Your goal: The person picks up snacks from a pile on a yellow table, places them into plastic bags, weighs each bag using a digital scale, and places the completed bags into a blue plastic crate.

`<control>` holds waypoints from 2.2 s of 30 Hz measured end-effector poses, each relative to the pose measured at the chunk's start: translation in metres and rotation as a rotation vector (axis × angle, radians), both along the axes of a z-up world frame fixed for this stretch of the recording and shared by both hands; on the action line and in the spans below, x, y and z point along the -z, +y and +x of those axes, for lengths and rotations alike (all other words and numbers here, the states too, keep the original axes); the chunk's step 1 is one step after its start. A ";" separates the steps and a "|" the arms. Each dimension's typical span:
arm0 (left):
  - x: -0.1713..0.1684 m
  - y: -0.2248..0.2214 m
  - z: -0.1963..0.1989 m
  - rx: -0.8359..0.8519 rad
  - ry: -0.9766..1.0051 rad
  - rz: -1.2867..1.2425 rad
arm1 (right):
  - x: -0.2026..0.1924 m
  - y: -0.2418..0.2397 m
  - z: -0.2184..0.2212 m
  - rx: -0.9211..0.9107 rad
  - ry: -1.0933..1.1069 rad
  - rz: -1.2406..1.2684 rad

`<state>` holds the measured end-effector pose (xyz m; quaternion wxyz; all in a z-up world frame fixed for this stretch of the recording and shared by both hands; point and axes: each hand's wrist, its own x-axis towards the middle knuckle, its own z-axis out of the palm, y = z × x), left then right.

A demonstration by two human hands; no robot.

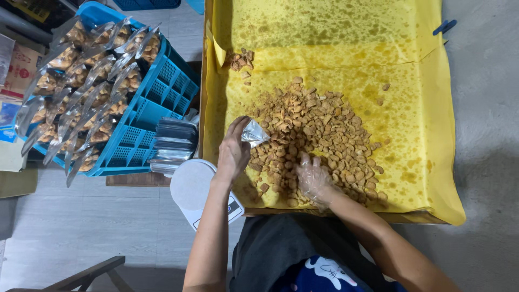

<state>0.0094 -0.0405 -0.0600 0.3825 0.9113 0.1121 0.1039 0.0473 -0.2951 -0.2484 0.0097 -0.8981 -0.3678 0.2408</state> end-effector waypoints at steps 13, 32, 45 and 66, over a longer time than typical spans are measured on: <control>0.015 -0.021 0.022 0.069 0.015 -0.005 | 0.010 -0.029 0.047 0.597 0.365 0.652; 0.043 -0.124 0.085 0.171 0.275 -0.332 | -0.146 0.001 0.102 0.849 0.871 2.016; 0.001 -0.113 0.077 0.128 0.350 -0.772 | -0.159 -0.010 0.102 0.550 0.803 1.757; 0.007 -0.024 0.043 -0.039 0.252 -0.648 | -0.058 -0.102 0.068 0.962 0.330 0.120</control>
